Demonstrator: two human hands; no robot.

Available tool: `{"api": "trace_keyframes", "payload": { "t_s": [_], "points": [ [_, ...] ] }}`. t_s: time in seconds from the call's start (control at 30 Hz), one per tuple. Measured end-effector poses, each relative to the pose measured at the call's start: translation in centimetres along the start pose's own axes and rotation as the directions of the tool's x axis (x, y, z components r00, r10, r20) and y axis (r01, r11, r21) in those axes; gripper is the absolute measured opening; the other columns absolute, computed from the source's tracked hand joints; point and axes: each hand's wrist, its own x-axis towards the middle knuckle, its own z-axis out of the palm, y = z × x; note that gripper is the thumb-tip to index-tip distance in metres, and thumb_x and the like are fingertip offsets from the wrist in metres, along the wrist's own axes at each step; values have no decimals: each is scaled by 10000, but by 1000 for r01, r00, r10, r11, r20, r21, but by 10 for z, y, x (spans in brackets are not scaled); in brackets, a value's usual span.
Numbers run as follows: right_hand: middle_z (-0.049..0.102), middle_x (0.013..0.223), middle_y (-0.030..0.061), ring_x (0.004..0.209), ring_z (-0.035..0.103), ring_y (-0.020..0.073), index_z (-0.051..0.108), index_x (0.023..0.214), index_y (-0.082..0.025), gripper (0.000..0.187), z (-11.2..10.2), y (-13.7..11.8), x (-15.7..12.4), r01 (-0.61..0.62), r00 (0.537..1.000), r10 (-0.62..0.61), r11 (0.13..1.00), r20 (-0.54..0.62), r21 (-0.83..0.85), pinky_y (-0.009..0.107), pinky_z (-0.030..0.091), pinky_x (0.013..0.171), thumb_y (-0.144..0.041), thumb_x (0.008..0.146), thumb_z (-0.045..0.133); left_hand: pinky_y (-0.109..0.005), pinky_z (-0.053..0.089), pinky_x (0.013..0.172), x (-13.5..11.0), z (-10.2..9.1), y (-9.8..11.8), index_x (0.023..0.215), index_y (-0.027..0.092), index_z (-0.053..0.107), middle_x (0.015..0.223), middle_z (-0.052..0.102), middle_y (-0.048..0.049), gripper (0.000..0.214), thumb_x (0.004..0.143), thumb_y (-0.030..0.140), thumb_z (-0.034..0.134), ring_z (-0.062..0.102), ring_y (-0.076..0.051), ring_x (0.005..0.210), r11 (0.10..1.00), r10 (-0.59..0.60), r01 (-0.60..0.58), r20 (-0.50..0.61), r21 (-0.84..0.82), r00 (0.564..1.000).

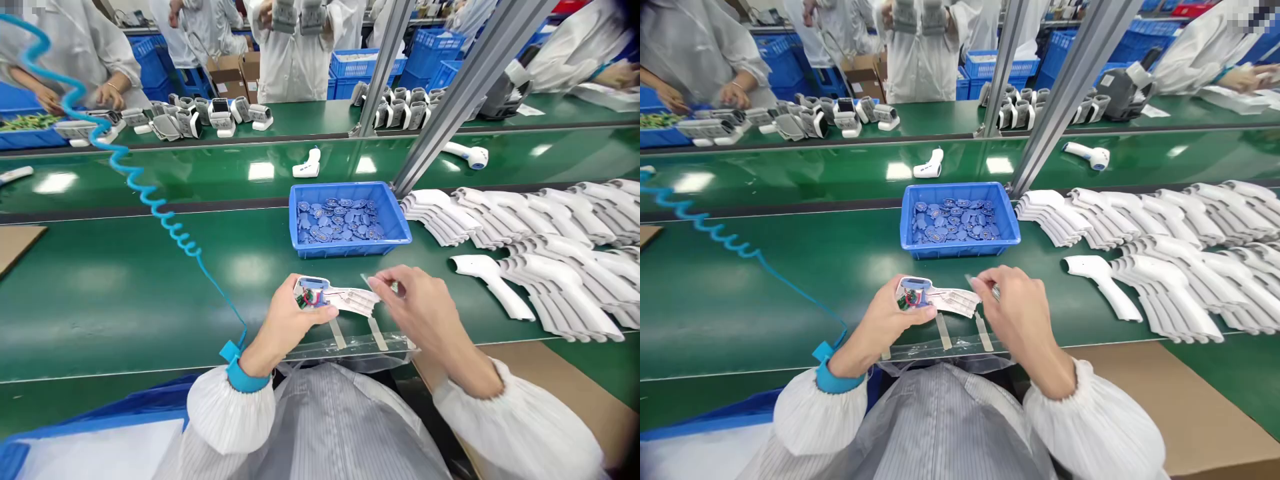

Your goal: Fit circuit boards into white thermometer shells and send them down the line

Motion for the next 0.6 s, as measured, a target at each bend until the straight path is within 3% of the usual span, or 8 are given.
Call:
{"api": "trace_keyframes", "payload": {
  "t_s": [0.07, 0.17, 0.3, 0.37, 0.47, 0.5, 0.6],
  "points": [
    [690, 761, 37, 757, 610, 229, 679, 873, -207, 356, 17, 28, -3, -53, 998, 50, 990, -25, -133, 345, 287, 664, -459, 980, 451, -251, 459, 693, 2, 2, -4, 1075, 161, 601, 884, 661, -5, 488, 690, 331, 849, 579, -142, 775, 998, -44, 45, 22, -41, 999],
    [695, 841, 57, 811, 635, 244, 617, 1153, -191, 421, 33, 55, -15, -57, 994, 38, 980, -103, -188, 340, 301, 670, -507, 993, 390, -251, 459, 662, 5, 5, -11, 1025, 159, 629, 896, 661, -26, 328, 803, 370, 746, 564, -135, 750, 999, -34, 34, 17, -15, 999],
    [705, 979, 117, 824, 637, 263, 643, 1129, -213, 437, 13, 81, -23, -89, 976, 39, 969, -213, -230, 356, 356, 651, -559, 969, 428, -235, 426, 582, 11, 3, -15, 1012, 142, 635, 832, 637, -29, 292, 865, 392, 665, 550, -116, 663, 981, -132, 146, 112, -127, 985],
    [692, 1096, 184, 916, 624, 319, 675, 1140, -214, 453, -4, 107, -21, -198, 939, 83, 923, -334, -329, 415, 377, 672, -566, 951, 463, -229, 417, 574, 11, 0, -14, 1027, 134, 626, 828, 630, -30, 301, 866, 384, 668, 555, -111, 657, 965, -170, 201, 182, -170, 968],
    [659, 1140, 284, 1034, 565, 460, 705, 1163, -191, 573, -21, 158, -18, -499, 835, 275, 743, -476, -447, 535, 334, 690, -651, 888, 503, -234, 443, 646, 8, -5, -12, 1097, 154, 608, 915, 652, -44, 329, 900, 414, 649, 576, -118, 736, 973, -115, 159, 243, -167, 963],
    [659, 1094, 291, 1016, 564, 483, 725, 1123, -192, 598, -23, 174, -18, -555, 816, 354, 700, -458, -449, 549, 322, 670, -685, 868, 502, -236, 441, 662, 7, -6, -12, 1108, 161, 606, 927, 657, -45, 331, 916, 429, 630, 575, -119, 750, 978, -82, 127, 254, -166, 964],
    [623, 1107, 261, 1025, 557, 485, 715, 1139, -243, 630, -24, 208, -20, -518, 853, 403, 732, -332, -443, 555, 328, 661, -729, 879, 411, -232, 386, 614, 7, -7, -12, 1051, 150, 624, 850, 657, -42, 306, 941, 434, 594, 553, -118, 703, 982, -24, 75, 278, -173, 960]
  ]
}}
